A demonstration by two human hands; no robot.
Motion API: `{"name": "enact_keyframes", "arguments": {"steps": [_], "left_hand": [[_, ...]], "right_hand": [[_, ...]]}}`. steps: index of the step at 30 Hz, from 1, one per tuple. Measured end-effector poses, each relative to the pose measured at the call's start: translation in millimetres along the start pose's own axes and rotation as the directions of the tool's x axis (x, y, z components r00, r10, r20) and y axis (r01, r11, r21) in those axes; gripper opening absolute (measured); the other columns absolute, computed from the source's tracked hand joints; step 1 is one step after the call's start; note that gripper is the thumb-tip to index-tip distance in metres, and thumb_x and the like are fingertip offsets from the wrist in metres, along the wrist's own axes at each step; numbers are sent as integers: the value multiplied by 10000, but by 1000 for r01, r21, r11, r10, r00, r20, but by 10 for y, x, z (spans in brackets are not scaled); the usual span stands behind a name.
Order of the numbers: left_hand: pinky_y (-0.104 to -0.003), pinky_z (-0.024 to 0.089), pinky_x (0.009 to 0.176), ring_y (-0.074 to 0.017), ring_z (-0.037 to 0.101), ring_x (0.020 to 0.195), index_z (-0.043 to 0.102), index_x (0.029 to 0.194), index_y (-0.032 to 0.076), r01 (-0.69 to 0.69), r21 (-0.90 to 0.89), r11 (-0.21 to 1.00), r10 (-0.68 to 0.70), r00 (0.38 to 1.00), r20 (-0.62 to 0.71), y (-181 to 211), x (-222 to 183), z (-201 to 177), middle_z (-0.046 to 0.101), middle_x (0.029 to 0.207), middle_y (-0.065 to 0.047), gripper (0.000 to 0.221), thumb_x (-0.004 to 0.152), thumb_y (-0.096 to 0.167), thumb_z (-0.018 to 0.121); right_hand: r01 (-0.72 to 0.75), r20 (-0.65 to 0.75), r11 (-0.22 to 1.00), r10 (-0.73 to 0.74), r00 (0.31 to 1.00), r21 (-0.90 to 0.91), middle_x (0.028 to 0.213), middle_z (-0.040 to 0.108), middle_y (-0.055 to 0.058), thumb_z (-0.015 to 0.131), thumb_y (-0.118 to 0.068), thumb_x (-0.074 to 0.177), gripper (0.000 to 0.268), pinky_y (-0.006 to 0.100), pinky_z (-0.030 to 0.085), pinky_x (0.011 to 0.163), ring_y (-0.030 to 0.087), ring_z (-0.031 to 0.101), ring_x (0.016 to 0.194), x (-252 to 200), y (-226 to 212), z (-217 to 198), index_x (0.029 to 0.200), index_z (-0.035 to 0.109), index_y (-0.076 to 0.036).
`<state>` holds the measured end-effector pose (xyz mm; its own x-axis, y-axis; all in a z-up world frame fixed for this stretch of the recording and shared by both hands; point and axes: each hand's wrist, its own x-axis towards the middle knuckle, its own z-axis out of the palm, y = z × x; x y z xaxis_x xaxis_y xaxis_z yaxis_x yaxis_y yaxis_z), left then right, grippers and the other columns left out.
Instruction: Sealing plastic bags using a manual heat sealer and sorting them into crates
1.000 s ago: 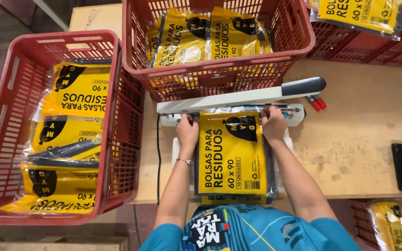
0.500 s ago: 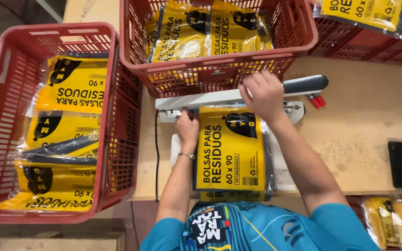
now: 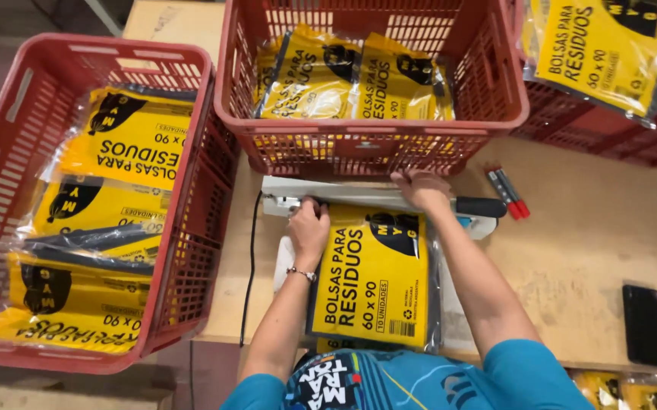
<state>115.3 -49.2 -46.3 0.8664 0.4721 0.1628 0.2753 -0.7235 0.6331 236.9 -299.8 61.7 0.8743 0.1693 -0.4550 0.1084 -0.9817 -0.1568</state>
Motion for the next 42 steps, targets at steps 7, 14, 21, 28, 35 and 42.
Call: {"name": "enact_keyframes", "arguments": {"steps": [7,14,21,28,35,42], "left_hand": [[-468,556,783,-335,728,834,618,942,192,-90,-5,996,90,995,45,150,-207,-271,741,815,-102,156,878,317,686],[-497,539,936,-391,670,1038,566,1269,64,67,-60,996,-40,928,370,344,-457,-843,702,1052,-170,570,832,369,767],[-517,558,929,-380,679,1077,615,1023,96,88,198,976,-184,821,541,504,-388,-963,683,1022,-140,513,836,559,735],[-529,575,834,-383,725,952,648,911,155,27,218,976,-137,850,509,150,-317,-675,717,890,-136,286,954,433,597],[-520,561,909,-403,708,1035,624,936,150,132,150,980,-193,822,536,337,-314,-894,722,951,-170,312,975,445,531],[-496,573,846,-384,708,975,596,858,140,88,152,984,-155,840,519,306,-380,-733,687,874,-133,277,944,402,627]], "right_hand": [[-49,3,999,49,999,0,1300,697,170,282,-770,1014,732,641,430,1035,384,593,1310,228,104,179,1232,681,-197],[-56,32,998,57,998,-40,1303,701,157,251,-756,1012,752,584,479,1022,361,605,1306,163,36,130,1246,686,-189],[-77,57,997,78,995,-25,1303,695,141,266,-757,1000,723,541,490,1030,340,602,1312,151,0,113,1244,687,-222],[-63,35,998,63,997,-2,1293,692,135,279,-747,999,707,508,490,1063,334,596,1317,50,-29,40,1251,679,-221],[-49,20,999,49,999,-2,1291,696,139,273,-741,1005,713,508,488,1069,329,594,1323,15,-34,16,1236,683,-204],[-22,-22,1000,21,1000,-1,1309,698,172,230,-686,1040,723,542,479,1076,379,604,1312,-76,-15,52,1281,664,-160]]}}
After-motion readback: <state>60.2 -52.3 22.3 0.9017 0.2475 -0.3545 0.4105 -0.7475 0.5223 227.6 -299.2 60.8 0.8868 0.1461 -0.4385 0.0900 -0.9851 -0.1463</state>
